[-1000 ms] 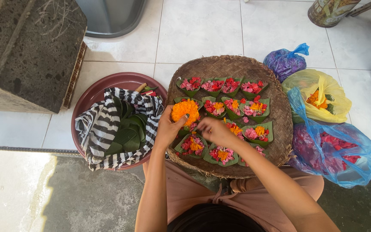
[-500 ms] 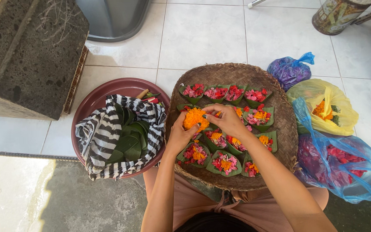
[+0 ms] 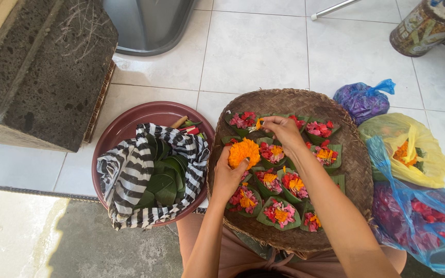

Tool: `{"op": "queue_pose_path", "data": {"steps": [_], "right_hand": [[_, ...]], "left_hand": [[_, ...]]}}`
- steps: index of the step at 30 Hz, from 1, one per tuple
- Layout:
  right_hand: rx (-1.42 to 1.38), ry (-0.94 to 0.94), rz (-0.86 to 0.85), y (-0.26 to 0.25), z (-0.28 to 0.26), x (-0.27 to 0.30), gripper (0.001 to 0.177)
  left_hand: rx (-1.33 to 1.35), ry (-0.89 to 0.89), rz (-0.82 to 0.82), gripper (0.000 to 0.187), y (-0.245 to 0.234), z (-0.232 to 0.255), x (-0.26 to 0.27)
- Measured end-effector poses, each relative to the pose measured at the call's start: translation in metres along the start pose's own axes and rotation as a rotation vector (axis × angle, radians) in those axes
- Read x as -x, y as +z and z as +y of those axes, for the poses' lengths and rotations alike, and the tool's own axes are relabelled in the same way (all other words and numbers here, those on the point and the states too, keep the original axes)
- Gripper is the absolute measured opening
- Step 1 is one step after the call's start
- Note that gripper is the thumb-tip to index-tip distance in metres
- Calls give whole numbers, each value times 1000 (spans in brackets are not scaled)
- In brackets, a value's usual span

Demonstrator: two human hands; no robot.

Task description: The person arranges pink and orange flower petals into small banana leaf packets placed on a woven tray. They pick petals from plastic bags and carefully place them onto each leaf packet, creating a decorative arrangement.

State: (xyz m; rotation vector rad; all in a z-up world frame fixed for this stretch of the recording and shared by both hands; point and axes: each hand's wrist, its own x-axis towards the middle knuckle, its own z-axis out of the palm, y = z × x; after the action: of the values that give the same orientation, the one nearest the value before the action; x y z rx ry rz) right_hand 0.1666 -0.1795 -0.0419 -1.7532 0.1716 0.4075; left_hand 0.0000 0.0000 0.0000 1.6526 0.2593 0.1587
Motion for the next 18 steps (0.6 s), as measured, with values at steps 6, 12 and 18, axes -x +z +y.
{"op": "queue_pose_path", "data": {"steps": [6, 12, 18], "right_hand": [[442, -171, -16, 25, 5, -64, 25], [980, -256, 99, 75, -2, -79, 28], [895, -190, 107, 72, 6, -82, 18]], "left_hand": [[41, -59, -37, 32, -3, -5, 1], [10, -152, -70, 32, -2, -1, -5], [28, -198, -97, 32, -1, -1, -9]]}}
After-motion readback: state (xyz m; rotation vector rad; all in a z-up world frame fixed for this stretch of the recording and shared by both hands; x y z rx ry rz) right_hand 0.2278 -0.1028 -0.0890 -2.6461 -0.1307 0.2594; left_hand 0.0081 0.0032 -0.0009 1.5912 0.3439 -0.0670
